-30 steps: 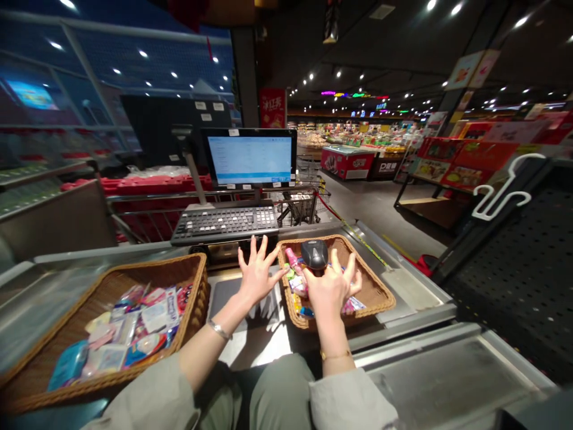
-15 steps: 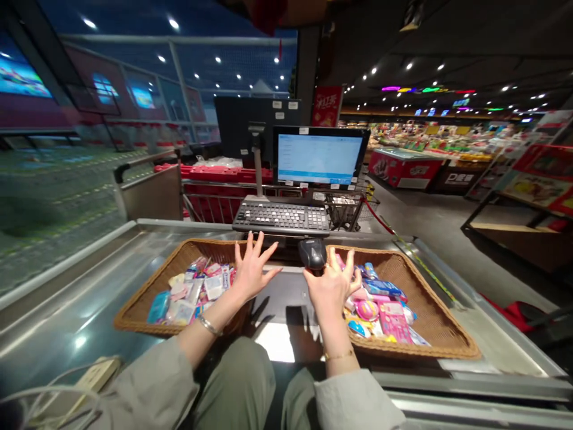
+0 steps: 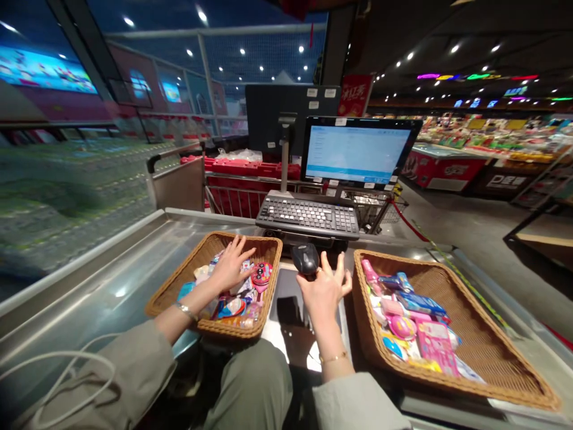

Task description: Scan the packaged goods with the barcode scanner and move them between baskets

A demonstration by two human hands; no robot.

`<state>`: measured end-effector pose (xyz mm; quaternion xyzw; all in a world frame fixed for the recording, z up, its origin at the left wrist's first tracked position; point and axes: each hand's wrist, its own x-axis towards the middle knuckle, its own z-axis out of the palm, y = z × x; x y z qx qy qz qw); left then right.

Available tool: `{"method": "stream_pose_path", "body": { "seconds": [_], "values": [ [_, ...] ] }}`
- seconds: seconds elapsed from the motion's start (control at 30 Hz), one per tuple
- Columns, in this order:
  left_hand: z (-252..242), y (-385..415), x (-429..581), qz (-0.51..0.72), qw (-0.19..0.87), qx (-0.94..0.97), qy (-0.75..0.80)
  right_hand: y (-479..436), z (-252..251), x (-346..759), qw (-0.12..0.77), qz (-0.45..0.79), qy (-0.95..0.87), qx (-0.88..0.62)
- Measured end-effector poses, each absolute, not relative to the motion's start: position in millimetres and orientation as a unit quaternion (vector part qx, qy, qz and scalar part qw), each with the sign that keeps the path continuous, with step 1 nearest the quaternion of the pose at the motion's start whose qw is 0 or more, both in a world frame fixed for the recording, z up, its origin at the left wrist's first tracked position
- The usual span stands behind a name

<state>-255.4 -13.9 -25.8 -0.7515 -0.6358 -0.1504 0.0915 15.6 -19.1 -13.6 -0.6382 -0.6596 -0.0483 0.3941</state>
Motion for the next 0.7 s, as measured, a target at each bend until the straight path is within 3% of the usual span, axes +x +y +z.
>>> {"method": "stream_pose_path", "body": {
  "seconds": [0.2, 0.4, 0.7],
  "values": [
    [-38, -2, -280, -0.063, 0.055, -0.791, -0.607, -14, -29, 11, 0.382, -0.049, -0.666, -0.639],
    [-58, 5, -283, 0.034, 0.004, -0.875, -0.483, -10, -37, 9, 0.371, -0.056, -0.667, -0.644],
    [-77, 7, -277, 0.037, 0.020, -0.929, -0.367, -6, -43, 9, 0.361, -0.041, -0.668, -0.650]
  ]
}}
